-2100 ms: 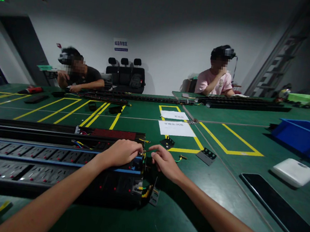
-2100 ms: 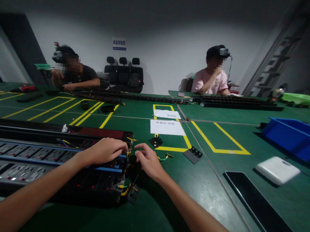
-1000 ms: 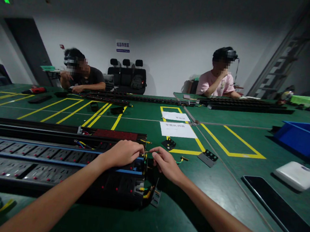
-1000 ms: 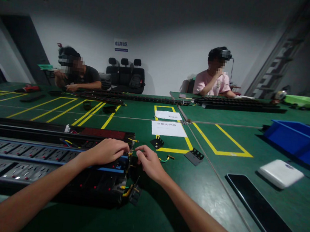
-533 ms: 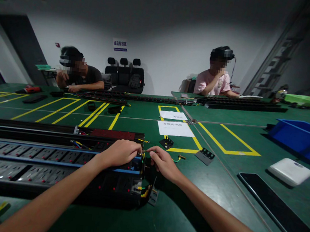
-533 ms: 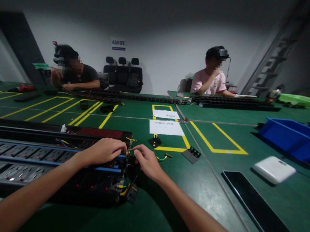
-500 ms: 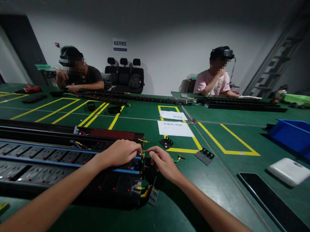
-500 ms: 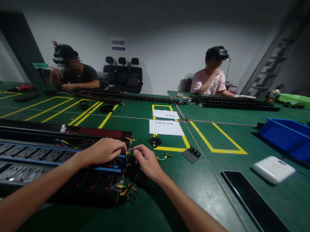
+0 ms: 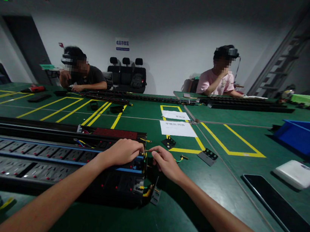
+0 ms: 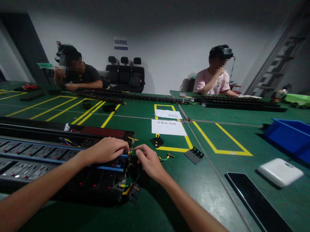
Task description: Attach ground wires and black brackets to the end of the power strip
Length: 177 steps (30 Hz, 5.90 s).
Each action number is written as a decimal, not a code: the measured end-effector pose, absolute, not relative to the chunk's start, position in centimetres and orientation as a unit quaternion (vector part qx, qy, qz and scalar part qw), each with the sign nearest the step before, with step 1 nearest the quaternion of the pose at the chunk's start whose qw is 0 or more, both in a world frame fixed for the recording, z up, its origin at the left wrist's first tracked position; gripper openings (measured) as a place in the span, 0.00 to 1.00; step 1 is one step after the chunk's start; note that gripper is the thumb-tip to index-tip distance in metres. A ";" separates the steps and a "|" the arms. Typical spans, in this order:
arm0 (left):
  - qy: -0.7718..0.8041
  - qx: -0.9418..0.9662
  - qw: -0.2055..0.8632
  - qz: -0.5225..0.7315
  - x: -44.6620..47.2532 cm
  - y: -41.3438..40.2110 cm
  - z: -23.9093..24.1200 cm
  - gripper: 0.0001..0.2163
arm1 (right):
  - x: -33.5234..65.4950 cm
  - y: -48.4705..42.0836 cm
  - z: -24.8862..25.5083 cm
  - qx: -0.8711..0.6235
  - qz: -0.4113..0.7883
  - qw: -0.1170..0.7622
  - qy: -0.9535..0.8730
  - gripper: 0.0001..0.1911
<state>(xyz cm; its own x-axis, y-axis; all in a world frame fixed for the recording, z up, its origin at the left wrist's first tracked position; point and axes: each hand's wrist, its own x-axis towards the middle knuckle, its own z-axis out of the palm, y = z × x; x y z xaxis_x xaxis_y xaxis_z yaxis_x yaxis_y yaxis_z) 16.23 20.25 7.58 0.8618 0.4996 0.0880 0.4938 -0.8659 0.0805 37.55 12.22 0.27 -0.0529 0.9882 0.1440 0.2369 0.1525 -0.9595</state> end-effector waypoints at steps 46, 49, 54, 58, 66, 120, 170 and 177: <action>0.264 0.962 0.039 0.059 16.3 19.9 7.7 0.12 | 37.6 12.2 0.2 -0.512 0.405 0.457 -0.604 0.17; 0.264 0.962 0.040 0.058 16.3 19.9 7.7 0.12 | 37.6 12.2 0.3 -0.511 0.409 0.456 -0.603 0.17; 0.263 0.962 0.039 0.059 16.3 20.0 7.6 0.12 | 37.6 12.2 0.2 -0.514 0.407 0.455 -0.602 0.17; 0.261 0.963 0.037 0.058 16.3 20.1 7.6 0.11 | 37.7 12.3 0.1 -0.514 0.406 0.454 -0.604 0.17; 0.260 0.963 0.033 0.056 16.3 20.3 7.5 0.11 | 37.6 12.4 0.1 -0.508 0.404 0.461 -0.605 0.15; 0.268 0.962 0.018 0.052 16.3 20.2 7.6 0.11 | 41.0 12.4 2.0 -0.599 0.102 0.478 -0.634 0.18; 0.263 0.959 0.021 0.100 16.4 20.1 6.9 0.12 | 40.5 11.2 -0.5 -0.629 0.193 0.464 -0.593 0.28; 0.260 0.959 0.020 0.112 16.5 20.3 6.4 0.11 | 38.6 11.8 -1.4 -0.587 0.244 0.478 -0.606 0.26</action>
